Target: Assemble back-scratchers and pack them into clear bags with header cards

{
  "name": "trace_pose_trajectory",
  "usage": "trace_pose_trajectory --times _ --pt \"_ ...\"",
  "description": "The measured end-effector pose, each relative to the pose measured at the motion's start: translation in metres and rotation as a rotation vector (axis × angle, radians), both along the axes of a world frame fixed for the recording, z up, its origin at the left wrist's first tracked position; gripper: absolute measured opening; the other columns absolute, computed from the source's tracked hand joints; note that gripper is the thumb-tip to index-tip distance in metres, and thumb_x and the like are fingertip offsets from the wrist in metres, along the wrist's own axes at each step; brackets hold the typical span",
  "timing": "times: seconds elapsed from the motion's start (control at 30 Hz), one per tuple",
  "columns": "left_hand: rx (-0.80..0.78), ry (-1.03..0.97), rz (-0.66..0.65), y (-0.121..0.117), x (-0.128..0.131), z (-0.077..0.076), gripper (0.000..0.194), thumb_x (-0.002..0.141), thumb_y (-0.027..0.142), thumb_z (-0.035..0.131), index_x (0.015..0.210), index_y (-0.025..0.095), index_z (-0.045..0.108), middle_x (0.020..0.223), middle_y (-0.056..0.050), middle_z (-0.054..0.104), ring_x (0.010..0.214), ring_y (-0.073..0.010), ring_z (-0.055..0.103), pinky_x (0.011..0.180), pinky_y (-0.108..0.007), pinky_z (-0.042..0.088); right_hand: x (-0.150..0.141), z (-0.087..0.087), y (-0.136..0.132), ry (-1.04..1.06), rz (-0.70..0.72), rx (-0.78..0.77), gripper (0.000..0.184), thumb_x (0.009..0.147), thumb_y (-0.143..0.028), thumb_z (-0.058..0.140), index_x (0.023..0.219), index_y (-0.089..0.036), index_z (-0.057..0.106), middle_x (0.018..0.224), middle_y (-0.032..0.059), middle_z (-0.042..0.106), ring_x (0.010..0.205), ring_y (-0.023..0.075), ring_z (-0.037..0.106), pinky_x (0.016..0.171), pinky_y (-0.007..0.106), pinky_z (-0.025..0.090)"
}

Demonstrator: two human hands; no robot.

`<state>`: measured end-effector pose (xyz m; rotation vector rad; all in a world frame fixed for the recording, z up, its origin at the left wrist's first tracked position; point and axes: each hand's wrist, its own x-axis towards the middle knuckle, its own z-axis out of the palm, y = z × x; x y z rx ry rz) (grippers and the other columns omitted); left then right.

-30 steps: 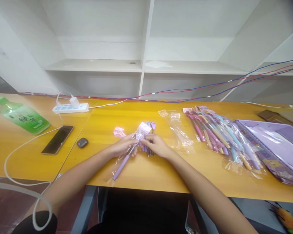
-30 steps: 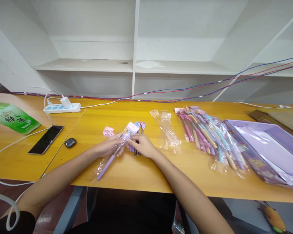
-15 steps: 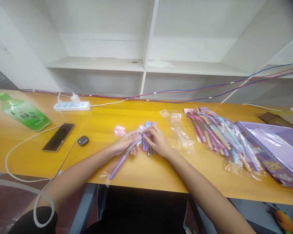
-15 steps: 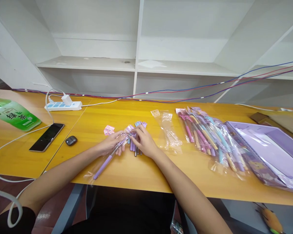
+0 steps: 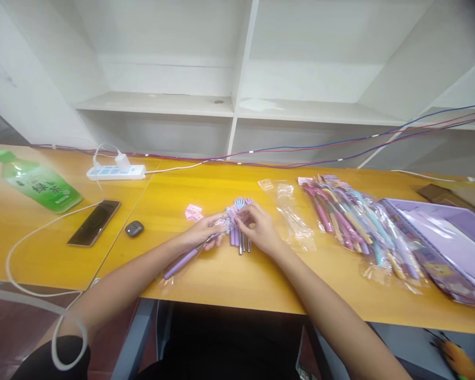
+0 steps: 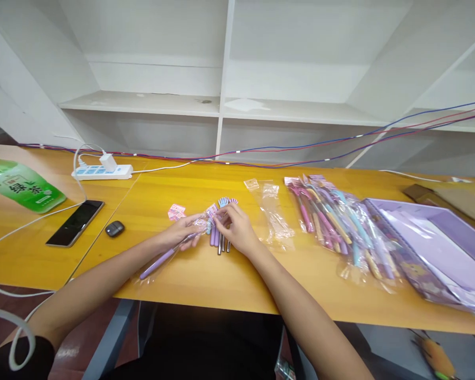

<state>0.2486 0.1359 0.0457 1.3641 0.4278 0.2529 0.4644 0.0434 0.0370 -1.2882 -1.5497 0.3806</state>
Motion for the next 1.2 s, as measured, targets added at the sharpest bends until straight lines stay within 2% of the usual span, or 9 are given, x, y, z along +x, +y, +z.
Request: trace_pose_trajectory --times 0.2,0.4,0.73,0.93,1.1,1.2 --pt "-0.007 0.017 -0.045 -0.005 0.0 0.001 0.07 0.093 0.053 0.072 0.147 0.013 0.053 0.065 0.002 0.069 0.035 -0.0067 0.05 0.035 -0.017 0.029 0.0 -0.007 0.002 -0.099 -0.035 0.0 0.011 0.092 -0.031 0.07 0.097 -0.025 0.062 0.094 0.0035 0.061 0.07 0.0158 0.062 0.064 0.033 0.056" --pt "-0.006 0.034 -0.064 -0.007 0.0 -0.002 0.077 0.095 0.05 0.071 0.159 0.015 0.043 0.068 0.001 0.07 0.038 -0.0077 0.054 0.037 -0.017 0.031 -0.004 -0.003 0.001 -0.194 -0.098 0.034 0.011 0.086 -0.019 0.066 0.089 -0.024 0.057 0.087 0.0016 0.06 0.065 0.0152 0.057 0.064 0.032 0.05" --pt "0.001 0.045 -0.096 -0.004 0.0 -0.011 0.083 0.097 0.051 0.069 0.165 0.017 0.034 0.072 0.0 0.071 0.04 -0.008 0.056 0.039 -0.017 0.035 -0.007 -0.002 0.0 -0.276 -0.139 0.005 0.013 0.085 -0.017 0.062 0.082 -0.025 0.052 0.082 0.0023 0.061 0.071 0.0184 0.057 0.069 0.032 0.046" --pt "0.011 0.051 -0.08 -0.005 0.002 -0.008 0.083 0.097 0.051 0.069 0.164 0.015 0.035 0.069 0.0 0.071 0.038 -0.0079 0.055 0.039 -0.017 0.032 -0.008 0.003 0.0 -0.266 -0.19 0.007 0.017 0.078 -0.015 0.06 0.075 -0.025 0.046 0.076 0.0005 0.058 0.066 0.0165 0.053 0.066 0.03 0.042" --pt "-0.009 0.057 -0.052 -0.002 0.003 -0.005 0.082 0.093 0.05 0.071 0.159 0.012 0.041 0.063 0.003 0.068 0.034 -0.007 0.049 0.037 -0.017 0.028 0.013 0.007 -0.003 -0.196 -0.342 -0.043 0.017 0.077 -0.018 0.062 0.076 -0.025 0.046 0.07 -0.0024 0.058 0.062 0.0149 0.053 0.063 0.028 0.04" --pt "-0.02 0.058 -0.043 -0.001 0.003 -0.003 0.081 0.092 0.05 0.071 0.158 0.012 0.043 0.062 0.003 0.068 0.033 -0.0073 0.048 0.036 -0.018 0.028 0.025 0.002 -0.004 -0.101 -0.27 -0.102 0.014 0.082 -0.021 0.061 0.088 -0.025 0.049 0.076 -0.0028 0.063 0.061 0.0144 0.056 0.06 0.027 0.041"
